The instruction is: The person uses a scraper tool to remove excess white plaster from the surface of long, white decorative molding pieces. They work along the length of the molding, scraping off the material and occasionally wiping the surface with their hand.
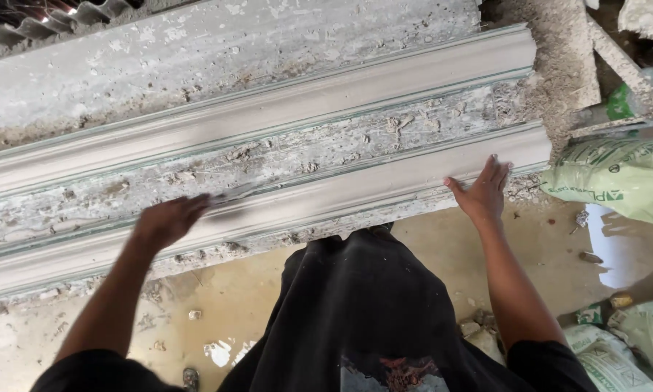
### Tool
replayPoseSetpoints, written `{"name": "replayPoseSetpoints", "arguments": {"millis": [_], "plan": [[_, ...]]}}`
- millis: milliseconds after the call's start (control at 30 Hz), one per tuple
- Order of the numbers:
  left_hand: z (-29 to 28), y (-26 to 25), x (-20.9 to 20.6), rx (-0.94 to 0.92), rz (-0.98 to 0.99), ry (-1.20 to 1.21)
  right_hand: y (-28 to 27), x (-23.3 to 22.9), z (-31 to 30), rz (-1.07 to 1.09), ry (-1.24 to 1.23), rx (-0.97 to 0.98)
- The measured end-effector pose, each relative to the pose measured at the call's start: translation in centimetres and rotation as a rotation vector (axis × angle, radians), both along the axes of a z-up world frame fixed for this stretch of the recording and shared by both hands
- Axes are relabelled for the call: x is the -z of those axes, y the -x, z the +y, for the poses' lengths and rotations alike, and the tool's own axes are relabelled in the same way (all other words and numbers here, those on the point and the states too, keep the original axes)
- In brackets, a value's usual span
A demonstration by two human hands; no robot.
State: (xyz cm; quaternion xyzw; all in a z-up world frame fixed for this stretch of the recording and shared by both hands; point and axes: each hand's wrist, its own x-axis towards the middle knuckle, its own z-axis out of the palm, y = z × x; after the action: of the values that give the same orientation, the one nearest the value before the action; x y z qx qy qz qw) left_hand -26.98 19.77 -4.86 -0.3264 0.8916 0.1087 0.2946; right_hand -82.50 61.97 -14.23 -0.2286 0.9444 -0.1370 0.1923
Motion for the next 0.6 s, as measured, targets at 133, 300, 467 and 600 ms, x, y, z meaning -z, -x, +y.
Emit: {"name": "replayPoseSetpoints", "arguments": {"millis": [133,300,467,600], "plan": [[0.8,3.9,-0.3,-0.050,-0.068,-0.045,1.0,0.9,-0.4,0.018,-0.045,-0.036],[9.6,21.4,4.6,0.109,0.262,-0.086,2.0,1.0,-0.5,-0.037,-0.119,-0.032],[14.6,27.6,4.9,0.134,0.409,-0.084,0.4,-1.6,-1.2,-0.085,-0.097,0.037],[8.0,18.3,4.2,0.123,0.420,-0.145,0.5,-1.5,-0.9,-0.102,-0.084,0.046]]}}
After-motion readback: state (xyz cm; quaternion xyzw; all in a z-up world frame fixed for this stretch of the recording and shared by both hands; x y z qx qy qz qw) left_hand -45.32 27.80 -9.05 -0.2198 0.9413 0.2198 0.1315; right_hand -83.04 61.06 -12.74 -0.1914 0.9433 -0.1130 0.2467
